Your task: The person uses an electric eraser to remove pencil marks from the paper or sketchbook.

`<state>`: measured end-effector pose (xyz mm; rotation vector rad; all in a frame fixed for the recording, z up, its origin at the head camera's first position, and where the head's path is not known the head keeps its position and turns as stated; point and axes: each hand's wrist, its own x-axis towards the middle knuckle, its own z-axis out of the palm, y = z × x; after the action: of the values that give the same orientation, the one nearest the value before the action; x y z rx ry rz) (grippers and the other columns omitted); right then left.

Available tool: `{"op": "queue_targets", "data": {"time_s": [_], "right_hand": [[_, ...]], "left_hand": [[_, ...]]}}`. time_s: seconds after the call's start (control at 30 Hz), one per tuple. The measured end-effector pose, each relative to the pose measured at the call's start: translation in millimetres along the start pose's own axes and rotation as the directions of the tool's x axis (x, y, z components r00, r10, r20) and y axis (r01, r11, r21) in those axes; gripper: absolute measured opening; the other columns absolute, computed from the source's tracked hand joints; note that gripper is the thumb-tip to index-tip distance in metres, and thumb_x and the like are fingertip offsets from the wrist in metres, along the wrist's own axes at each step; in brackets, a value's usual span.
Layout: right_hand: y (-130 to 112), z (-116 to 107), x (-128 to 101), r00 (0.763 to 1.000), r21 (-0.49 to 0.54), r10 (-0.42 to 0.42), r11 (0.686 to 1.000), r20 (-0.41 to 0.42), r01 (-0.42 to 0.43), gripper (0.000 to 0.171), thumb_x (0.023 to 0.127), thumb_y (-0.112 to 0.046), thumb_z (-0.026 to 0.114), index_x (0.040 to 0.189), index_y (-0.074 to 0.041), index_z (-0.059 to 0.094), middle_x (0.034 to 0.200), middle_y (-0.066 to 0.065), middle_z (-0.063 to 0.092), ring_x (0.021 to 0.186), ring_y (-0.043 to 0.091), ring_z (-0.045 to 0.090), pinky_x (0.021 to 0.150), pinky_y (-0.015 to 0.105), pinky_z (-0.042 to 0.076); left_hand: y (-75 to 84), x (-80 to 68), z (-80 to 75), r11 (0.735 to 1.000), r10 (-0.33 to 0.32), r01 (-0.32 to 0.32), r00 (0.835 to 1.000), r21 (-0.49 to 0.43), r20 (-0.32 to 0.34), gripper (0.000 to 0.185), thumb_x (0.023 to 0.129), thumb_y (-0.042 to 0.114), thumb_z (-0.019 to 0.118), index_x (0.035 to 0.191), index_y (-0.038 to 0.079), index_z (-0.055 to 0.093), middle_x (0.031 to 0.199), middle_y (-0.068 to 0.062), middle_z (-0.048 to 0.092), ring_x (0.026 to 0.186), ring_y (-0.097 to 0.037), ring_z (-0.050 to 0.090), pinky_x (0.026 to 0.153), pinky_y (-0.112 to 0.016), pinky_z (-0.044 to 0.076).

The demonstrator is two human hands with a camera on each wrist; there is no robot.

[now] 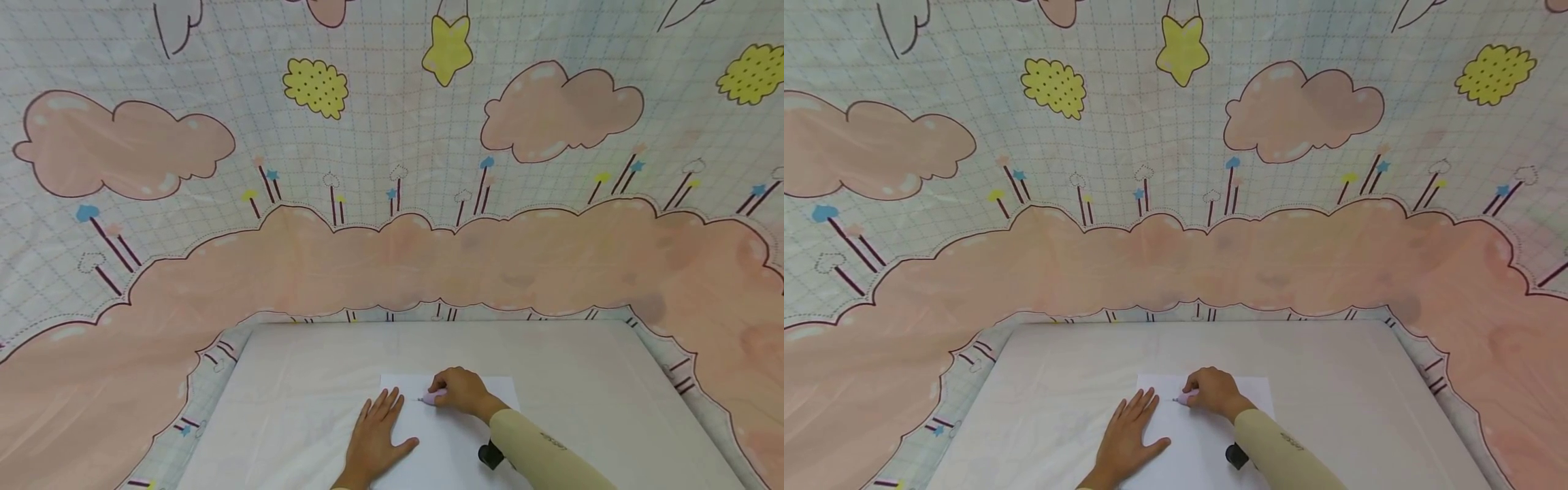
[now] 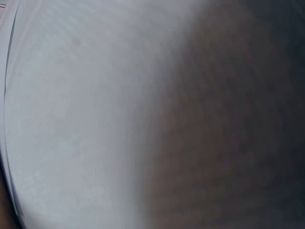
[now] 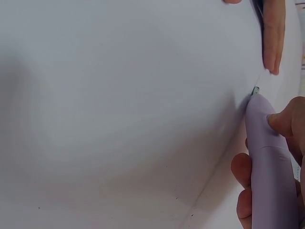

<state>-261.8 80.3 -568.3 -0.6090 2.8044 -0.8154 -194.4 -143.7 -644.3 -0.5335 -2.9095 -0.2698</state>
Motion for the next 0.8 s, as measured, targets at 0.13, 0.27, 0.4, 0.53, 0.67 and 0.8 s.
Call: {"op": "queue_targets", "data": {"time_s": [0.13,0.27,0.4,0.53,0.67,0.8], "right_hand": [[-0.1,-0.2,1.4,1.000,-0.006,-0.009,1.000,-0.008,0.009,0.010,0.080,-0.025,0.081,0.087,-0.019,0.078,0.088,-0.007,0.072,0.080,0.010,0.060,0.075,0.034,0.054],[0.2,1.0,3.0,1.000,-0.002,-0.015,1.000,-0.011,0.015,0.010,0.080,-0.025,0.081,0.086,-0.019,0.078,0.088,-0.007,0.072,0.081,0.010,0.061,0.075,0.034,0.054],[-0.9,3.2,3.9,1.000,0.005,-0.023,1.000,-0.011,0.023,0.009,0.080,-0.024,0.081,0.087,-0.019,0.078,0.089,-0.007,0.073,0.082,0.011,0.062,0.077,0.035,0.054],[-3.7,5.8,5.0,0.999,0.008,-0.032,0.999,-0.013,0.032,0.009,0.079,-0.023,0.081,0.086,-0.019,0.078,0.089,-0.007,0.073,0.082,0.011,0.062,0.077,0.036,0.054],[-6.3,7.5,7.0,0.999,0.012,-0.038,0.999,-0.010,0.038,0.009,0.079,-0.022,0.081,0.087,-0.018,0.078,0.089,-0.007,0.073,0.082,0.011,0.063,0.077,0.036,0.054],[-8.3,8.0,9.3,0.998,0.004,-0.055,0.998,-0.008,0.055,0.009,0.079,-0.022,0.080,0.087,-0.019,0.078,0.090,-0.007,0.073,0.083,0.011,0.064,0.077,0.035,0.055]], "left_hand": [[0.4,0.8,-2.1,1.000,-0.002,0.002,1.000,-0.006,0.005,0.089,0.083,0.081,0.043,0.148,0.019,0.047,0.158,0.005,0.036,0.147,-0.021,0.032,0.119,-0.047,0.027],[1.1,1.0,-3.3,1.000,-0.006,0.006,1.000,-0.006,0.012,0.089,0.083,0.081,0.044,0.148,0.020,0.047,0.158,0.004,0.036,0.147,-0.021,0.032,0.119,-0.047,0.026],[2.1,0.6,-3.6,1.000,-0.003,0.003,1.000,-0.015,0.001,0.088,0.083,0.080,0.045,0.147,0.020,0.047,0.158,0.004,0.037,0.146,-0.021,0.032,0.119,-0.047,0.027],[2.4,0.2,-3.2,1.000,0.001,-0.001,1.000,-0.021,0.000,0.088,0.083,0.080,0.044,0.147,0.020,0.047,0.158,0.004,0.037,0.146,-0.021,0.032,0.118,-0.047,0.027],[2.1,0.3,-2.3,1.000,-0.002,0.002,1.000,-0.023,0.014,0.089,0.084,0.081,0.043,0.148,0.020,0.046,0.158,0.005,0.036,0.147,-0.021,0.031,0.119,-0.047,0.026],[2.0,0.4,-3.5,1.000,-0.008,0.008,1.000,-0.025,0.016,0.088,0.084,0.080,0.045,0.148,0.020,0.046,0.158,0.005,0.036,0.147,-0.021,0.031,0.119,-0.047,0.026]]}}
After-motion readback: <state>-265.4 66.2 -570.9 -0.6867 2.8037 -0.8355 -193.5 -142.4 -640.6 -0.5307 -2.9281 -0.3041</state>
